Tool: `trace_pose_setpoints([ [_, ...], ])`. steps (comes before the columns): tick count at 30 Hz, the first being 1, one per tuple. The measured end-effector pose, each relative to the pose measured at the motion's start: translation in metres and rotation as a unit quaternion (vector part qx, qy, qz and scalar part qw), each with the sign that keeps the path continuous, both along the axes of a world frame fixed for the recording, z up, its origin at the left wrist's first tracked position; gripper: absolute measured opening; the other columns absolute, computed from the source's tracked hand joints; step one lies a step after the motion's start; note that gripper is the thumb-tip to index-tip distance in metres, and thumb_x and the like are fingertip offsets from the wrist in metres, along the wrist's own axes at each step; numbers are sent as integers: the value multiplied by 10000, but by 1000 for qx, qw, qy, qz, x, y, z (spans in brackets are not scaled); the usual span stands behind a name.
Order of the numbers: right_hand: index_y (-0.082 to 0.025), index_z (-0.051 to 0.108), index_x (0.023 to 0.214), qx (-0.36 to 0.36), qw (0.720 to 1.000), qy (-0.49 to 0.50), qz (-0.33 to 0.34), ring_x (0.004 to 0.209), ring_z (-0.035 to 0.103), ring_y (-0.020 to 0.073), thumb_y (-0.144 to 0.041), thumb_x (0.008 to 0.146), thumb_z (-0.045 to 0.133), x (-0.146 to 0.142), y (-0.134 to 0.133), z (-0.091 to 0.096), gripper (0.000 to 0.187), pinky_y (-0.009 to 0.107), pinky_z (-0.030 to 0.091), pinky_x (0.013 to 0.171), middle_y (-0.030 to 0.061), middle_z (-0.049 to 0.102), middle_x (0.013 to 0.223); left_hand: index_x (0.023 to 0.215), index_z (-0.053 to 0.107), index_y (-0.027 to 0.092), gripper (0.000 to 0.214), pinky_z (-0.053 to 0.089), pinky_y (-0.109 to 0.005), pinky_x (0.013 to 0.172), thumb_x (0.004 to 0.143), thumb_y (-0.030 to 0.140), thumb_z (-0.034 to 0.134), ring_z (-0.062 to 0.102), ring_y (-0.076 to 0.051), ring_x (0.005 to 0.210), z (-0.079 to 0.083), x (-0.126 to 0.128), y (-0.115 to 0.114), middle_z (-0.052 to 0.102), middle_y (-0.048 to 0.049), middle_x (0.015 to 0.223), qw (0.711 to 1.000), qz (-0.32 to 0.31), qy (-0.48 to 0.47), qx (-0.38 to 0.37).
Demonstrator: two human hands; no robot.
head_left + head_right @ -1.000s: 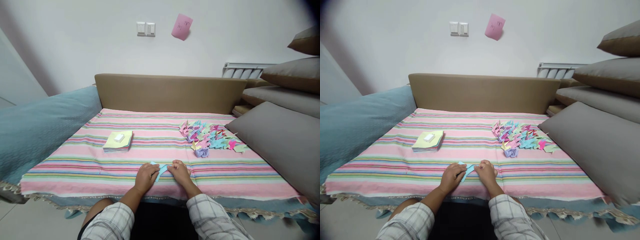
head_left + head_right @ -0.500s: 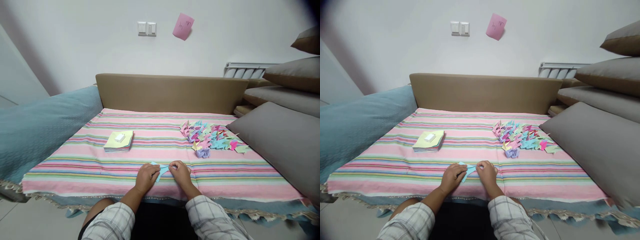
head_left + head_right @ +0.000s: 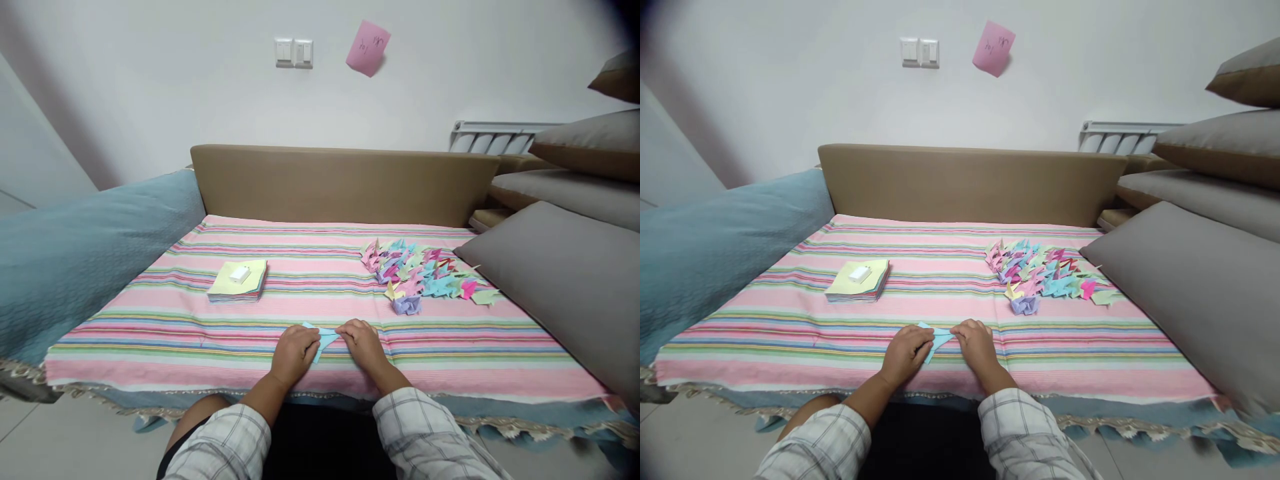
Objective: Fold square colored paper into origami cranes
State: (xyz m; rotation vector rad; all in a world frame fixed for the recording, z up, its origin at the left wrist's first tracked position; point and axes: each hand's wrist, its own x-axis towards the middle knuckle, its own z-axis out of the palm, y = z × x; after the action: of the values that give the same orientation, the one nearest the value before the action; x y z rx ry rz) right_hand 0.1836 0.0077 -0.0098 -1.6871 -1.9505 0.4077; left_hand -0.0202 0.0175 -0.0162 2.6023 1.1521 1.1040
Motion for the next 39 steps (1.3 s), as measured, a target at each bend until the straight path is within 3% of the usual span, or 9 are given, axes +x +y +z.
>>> trace_pose_setpoints([
  [9,-307,693,950,49,998,-37,2,914,511,190,-198,880,511,-1,-3,-7,224,311,318,778,23,636,944,956,659,229,194,461,-389,858,862,204,490,595,-189,899,-1,1,-2,693,-35,1021,1000,-6,24,7],
  [15,-311,695,930,57,998,-36,-14,896,520,200,-174,862,519,-1,-1,-10,234,318,330,765,27,634,911,1089,635,269,264,456,-394,845,876,218,487,569,-200,923,-4,1,-3,663,-33,1109,997,6,69,38],
  [24,-298,696,905,94,995,-9,-25,866,525,195,-158,852,495,0,0,-17,251,315,351,755,30,629,883,1036,667,269,241,467,-400,835,860,208,514,547,-209,925,-2,3,-3,665,-20,1118,995,15,83,46],
  [31,-299,692,960,145,988,-49,-26,849,500,199,-114,839,485,-2,-6,-19,303,319,366,744,41,607,869,1019,675,254,241,472,-390,839,851,192,513,543,-202,913,-2,4,-2,668,-19,1114,996,15,77,40],
  [35,-265,640,1087,163,984,-65,-14,954,489,210,-182,876,452,-5,-11,-15,294,344,381,823,63,591,1031,1009,679,250,243,471,-395,834,849,183,509,549,-202,902,-1,4,-2,673,-19,1101,997,13,75,34],
  [39,-297,544,1226,186,974,-122,38,1167,401,258,-405,877,492,-12,-19,-14,369,413,343,934,82,465,1309,1016,677,250,251,467,-399,840,839,170,517,555,-200,901,0,4,-2,674,-18,1101,997,9,74,30],
])
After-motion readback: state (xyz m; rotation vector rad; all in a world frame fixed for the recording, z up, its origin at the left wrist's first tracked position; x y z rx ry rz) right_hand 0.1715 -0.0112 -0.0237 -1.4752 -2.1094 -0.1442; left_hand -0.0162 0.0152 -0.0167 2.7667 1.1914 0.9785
